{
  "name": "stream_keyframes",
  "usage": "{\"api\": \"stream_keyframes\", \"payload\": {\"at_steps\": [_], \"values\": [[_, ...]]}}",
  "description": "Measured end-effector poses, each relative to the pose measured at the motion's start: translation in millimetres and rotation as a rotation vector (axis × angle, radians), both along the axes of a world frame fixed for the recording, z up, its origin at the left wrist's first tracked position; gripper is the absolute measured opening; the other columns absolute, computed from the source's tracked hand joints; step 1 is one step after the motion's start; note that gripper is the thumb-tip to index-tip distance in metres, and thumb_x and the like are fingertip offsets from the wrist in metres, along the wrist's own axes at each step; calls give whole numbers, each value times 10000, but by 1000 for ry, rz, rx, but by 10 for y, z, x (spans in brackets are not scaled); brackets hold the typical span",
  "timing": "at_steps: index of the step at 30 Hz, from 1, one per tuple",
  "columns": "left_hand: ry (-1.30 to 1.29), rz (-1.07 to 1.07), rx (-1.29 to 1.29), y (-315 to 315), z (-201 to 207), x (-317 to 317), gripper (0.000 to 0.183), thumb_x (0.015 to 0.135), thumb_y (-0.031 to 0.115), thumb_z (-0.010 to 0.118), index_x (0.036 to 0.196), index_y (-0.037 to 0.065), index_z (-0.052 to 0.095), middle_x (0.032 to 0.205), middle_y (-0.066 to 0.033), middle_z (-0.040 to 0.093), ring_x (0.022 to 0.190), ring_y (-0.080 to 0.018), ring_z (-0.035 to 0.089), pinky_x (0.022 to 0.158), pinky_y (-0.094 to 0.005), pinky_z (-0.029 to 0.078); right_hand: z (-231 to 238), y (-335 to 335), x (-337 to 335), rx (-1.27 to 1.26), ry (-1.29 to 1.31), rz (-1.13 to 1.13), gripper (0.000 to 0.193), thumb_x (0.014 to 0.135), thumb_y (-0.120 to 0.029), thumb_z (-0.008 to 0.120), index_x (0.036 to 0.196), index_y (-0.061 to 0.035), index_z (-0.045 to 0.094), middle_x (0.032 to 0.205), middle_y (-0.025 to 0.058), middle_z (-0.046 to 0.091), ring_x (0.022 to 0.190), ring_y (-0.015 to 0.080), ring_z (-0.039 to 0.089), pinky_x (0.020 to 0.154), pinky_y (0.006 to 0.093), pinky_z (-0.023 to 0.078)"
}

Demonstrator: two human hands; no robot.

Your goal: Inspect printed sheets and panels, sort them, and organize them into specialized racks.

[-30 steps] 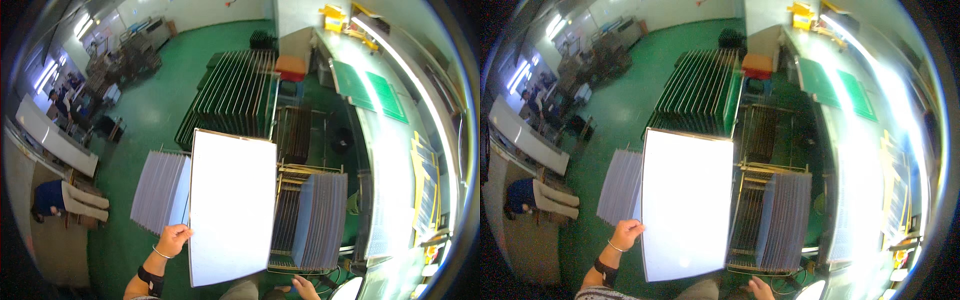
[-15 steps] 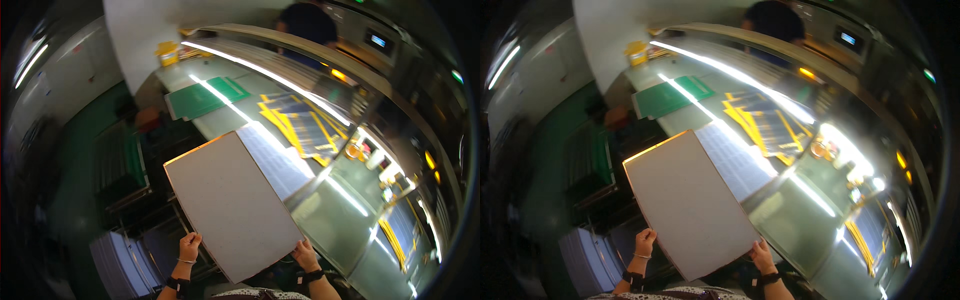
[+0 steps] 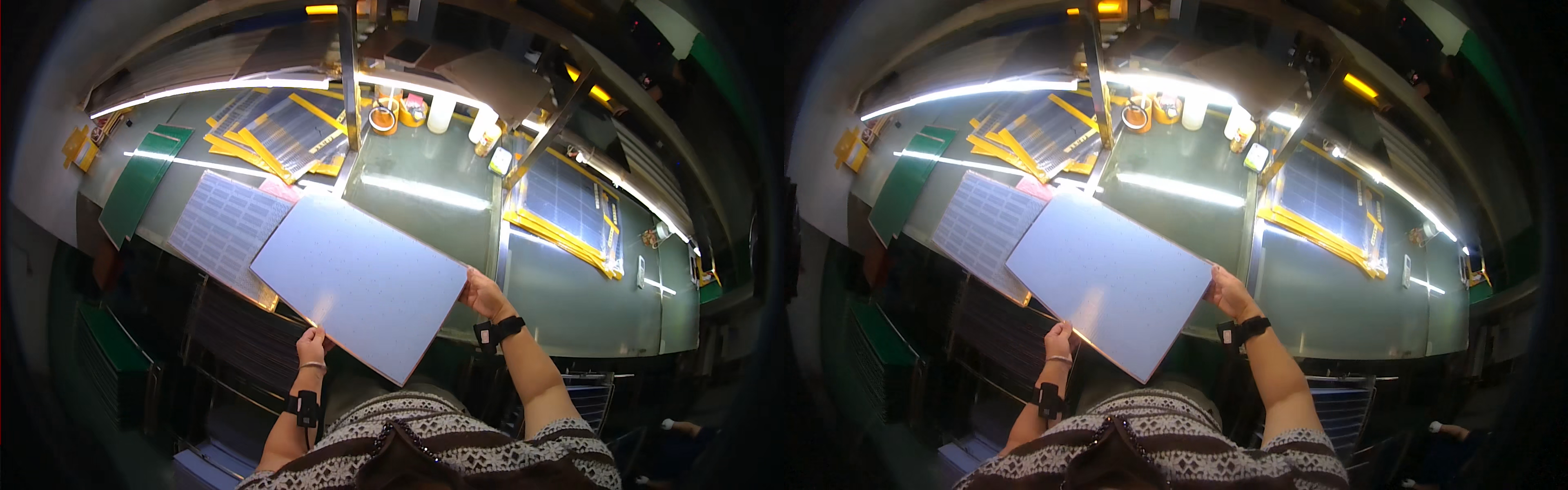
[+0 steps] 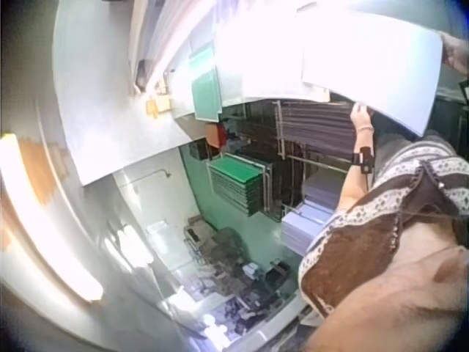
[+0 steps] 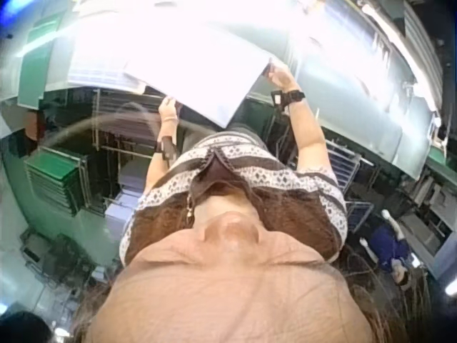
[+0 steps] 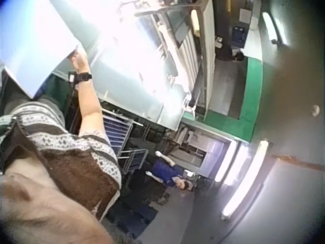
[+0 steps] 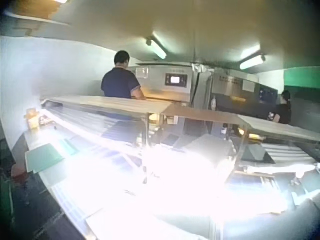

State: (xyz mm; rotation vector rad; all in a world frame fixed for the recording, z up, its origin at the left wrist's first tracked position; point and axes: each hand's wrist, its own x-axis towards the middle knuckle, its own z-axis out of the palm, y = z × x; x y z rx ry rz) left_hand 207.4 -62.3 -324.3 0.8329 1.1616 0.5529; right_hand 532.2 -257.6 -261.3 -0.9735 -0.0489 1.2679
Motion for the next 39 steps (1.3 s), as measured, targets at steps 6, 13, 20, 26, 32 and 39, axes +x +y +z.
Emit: {"api": "stream_keyframes", "payload": {"at_steps": [6, 13, 20, 26, 32, 39], "values": [[10, 30, -10, 60, 212, 59, 186, 872, 182, 503, 775, 29, 547, 710, -25, 568, 613, -113, 563, 601, -254, 490, 165, 101, 77, 99, -206, 14, 431, 892, -145, 445, 1298, -60, 327, 1102, 46, 528, 973, 145, 522, 879, 325, 413], [-415, 453, -156, 406, 395, 52, 202, 908, 208, 408, 972, 39, 499, 867, -44, 587, 740, -187, 586, 658, -326, 503, 387, 303, -427, 127, -548, 0, 469, 805, 66, 446, 1263, -16, 386, 937, 13, 552, 742, 89, 492, 768, 240, 423], [-511, 267, 443, 1268, 1598, -78, 218, 906, 215, 422, 968, 40, 536, 766, -9, 580, 647, -130, 546, 577, -259, 443, 570, 128, -855, 50, -456, 445, 407, 770, -10, 575, 1159, 52, 475, 1093, 98, 552, 1004, 150, 508, 874, 265, 387], [-167, -268, 891, 1715, 1960, 458, 177, 852, 169, 530, 769, 32, 607, 641, 59, 481, 619, -25, 390, 527, -194, 352, 662, 270, -1085, 96, -549, 92, 421, 807, -159, 584, 1139, 56, 438, 1042, 122, 541, 989, 184, 515, 866, 315, 409], [-76, -850, 1241, 1392, 1209, 1774, 258, 716, 45, 445, 889, 55, 635, 872, -171, 614, 788, -270, 612, 736, -326, 466, -119, -27, -1786, -77, -249, -44, 289, 885, -175, 465, 1087, 30, 434, 1009, 147, 558, 944, 275, 564, 757, 397, 511], [332, 231, 1379, 1834, 602, 695, 331, 683, 114, 662, 960, 7, 518, 971, -173, 511, 927, -332, 472, 831, -421, 370, -955, -210, -1963, -287, 235, -433, 290, 881, -282, 464, 1021, -32, 513, 970, 104, 594, 886, 239, 589, 792, 395, 493]]}}
